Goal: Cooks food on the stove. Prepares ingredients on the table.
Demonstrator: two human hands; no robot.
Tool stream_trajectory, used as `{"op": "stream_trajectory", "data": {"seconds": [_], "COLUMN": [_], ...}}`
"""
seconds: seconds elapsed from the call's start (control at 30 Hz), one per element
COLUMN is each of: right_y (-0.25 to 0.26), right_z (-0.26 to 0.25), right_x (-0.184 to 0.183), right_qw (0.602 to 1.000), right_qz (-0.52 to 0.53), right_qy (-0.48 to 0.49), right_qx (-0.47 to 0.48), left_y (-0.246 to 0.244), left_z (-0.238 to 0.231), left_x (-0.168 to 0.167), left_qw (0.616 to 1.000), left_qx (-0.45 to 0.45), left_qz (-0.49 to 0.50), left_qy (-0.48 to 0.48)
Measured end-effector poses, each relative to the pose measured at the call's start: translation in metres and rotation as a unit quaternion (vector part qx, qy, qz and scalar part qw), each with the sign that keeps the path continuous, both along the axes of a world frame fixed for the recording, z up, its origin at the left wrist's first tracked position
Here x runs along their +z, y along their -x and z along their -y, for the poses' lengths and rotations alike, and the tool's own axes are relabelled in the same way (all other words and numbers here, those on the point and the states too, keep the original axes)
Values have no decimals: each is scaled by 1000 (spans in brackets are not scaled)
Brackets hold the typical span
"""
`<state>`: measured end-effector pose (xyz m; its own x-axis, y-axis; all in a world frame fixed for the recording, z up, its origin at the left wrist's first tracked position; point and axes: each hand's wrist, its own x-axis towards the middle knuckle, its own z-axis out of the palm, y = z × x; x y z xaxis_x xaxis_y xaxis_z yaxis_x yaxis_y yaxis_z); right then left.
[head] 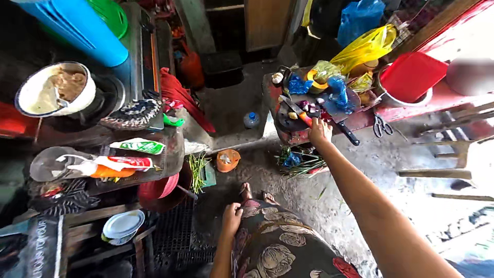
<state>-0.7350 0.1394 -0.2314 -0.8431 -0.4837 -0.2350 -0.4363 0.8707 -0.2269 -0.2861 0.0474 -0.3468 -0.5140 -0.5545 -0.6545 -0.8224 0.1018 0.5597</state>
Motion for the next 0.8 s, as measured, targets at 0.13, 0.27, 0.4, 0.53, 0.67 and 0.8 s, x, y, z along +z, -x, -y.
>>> {"op": "stream_trajectory", "data": {"seconds": [0.13,0.27,0.4,0.53,0.67,0.8], "right_y": [4,-18,-47,-55,-52,-51], "right_z": [4,4,9,19,22,29], "right_x": [-2,10,15,15,20,26], "right_qw": [997,978,970,959,955,955], "right_qz": [56,120,168,219,223,250], "right_qy": [21,89,82,57,66,6], "right_qx": [-48,-147,-154,-171,-186,-160], "left_y": [31,77,146,230,312,388], "left_z": [26,65,101,125,132,119], "left_x": [10,17,44,91,120,157], "left_qw": [998,991,982,959,911,856], "left_qx": [-64,-129,-158,-174,-183,-176], "left_qz": [-2,-18,-83,-168,-291,-401], "left_qy": [-2,17,58,148,229,275]}}
